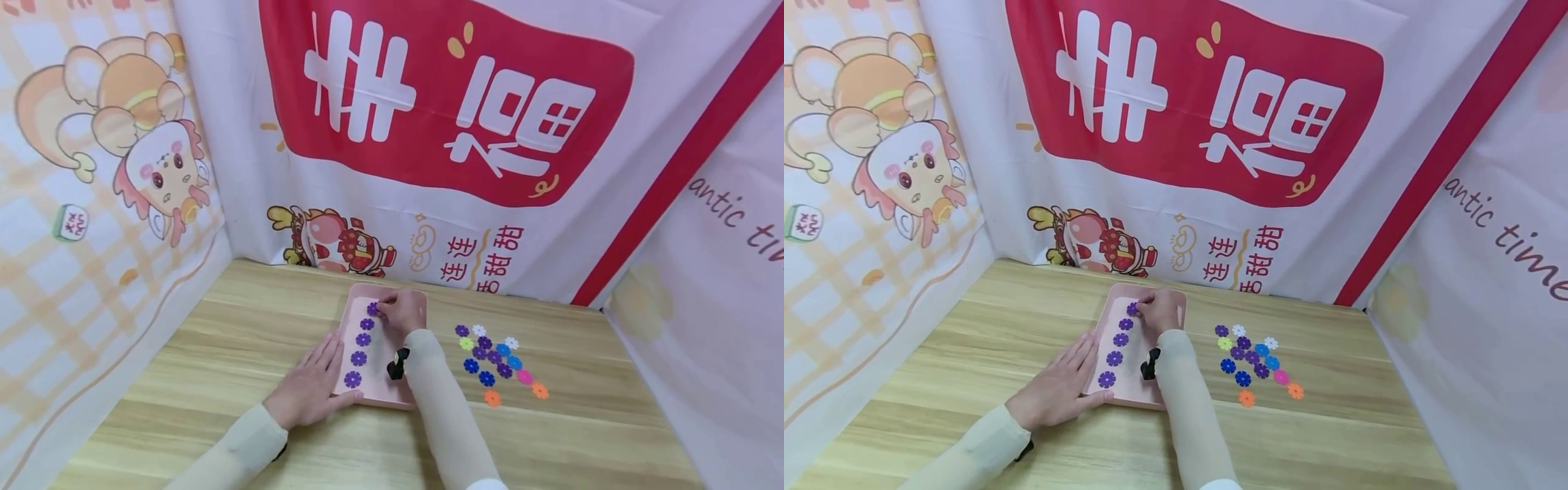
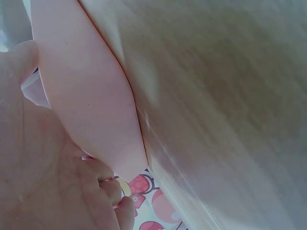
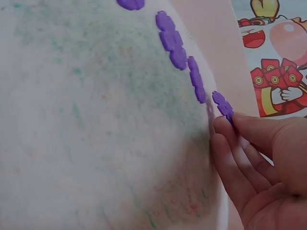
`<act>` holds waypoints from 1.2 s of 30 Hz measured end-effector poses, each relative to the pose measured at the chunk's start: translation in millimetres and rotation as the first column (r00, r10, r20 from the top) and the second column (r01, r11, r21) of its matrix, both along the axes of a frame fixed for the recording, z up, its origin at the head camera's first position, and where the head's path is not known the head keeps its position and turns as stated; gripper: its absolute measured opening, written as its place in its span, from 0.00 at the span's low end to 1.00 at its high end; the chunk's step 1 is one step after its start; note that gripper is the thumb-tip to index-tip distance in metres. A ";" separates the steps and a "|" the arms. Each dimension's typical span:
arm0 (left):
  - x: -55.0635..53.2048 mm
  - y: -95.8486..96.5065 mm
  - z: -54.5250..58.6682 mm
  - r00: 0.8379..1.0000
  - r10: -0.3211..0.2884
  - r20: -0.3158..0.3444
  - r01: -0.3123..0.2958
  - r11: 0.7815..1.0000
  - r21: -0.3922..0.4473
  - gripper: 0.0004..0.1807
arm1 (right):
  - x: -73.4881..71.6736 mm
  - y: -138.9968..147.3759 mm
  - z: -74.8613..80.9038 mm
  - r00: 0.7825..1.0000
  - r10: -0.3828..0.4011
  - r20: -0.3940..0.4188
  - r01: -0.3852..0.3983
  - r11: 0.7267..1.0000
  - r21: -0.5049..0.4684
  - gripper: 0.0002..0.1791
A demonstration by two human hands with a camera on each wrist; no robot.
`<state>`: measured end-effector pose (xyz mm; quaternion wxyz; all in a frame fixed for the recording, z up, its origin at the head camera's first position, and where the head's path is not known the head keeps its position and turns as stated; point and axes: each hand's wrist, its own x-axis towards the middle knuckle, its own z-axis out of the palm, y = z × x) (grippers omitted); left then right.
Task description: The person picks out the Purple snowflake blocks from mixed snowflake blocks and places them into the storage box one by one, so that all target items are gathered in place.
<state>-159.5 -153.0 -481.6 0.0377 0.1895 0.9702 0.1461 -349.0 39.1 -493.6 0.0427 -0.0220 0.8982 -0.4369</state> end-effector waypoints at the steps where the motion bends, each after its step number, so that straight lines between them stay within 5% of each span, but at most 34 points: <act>1: -0.1 0.1 -0.3 1.000 -0.003 -0.001 0.003 1.000 0.002 0.56 | 0.0 -0.4 -1.3 1.000 0.007 0.003 -0.007 1.000 -0.014 0.05; 14: -3.1 -0.1 -8.2 0.999 -0.007 -0.049 0.009 0.999 0.034 0.55 | 1.6 -1.6 2.3 0.994 0.073 0.084 -0.068 0.996 -0.065 0.06; 18: -4.4 -0.4 -8.3 1.000 0.001 -0.031 0.001 0.999 0.036 0.56 | 2.9 0.3 11.4 0.993 0.093 0.069 -0.098 0.992 0.077 0.11; 22: -4.3 -0.7 -5.0 1.000 0.006 -0.005 -0.006 1.000 0.020 0.57 | 3.3 8.1 20.4 0.988 0.153 0.038 -0.157 0.958 0.240 0.19; 28: -4.0 -0.6 -2.5 1.000 0.003 0.000 -0.003 1.000 0.014 0.57 | 11.3 40.4 41.8 0.947 0.322 -0.012 -0.309 0.920 0.242 0.26; 36: -3.1 -0.9 -2.6 1.000 0.005 0.024 -0.006 1.000 0.013 0.57 | 14.2 108.9 61.5 0.850 0.503 -0.155 -0.361 0.772 0.523 0.27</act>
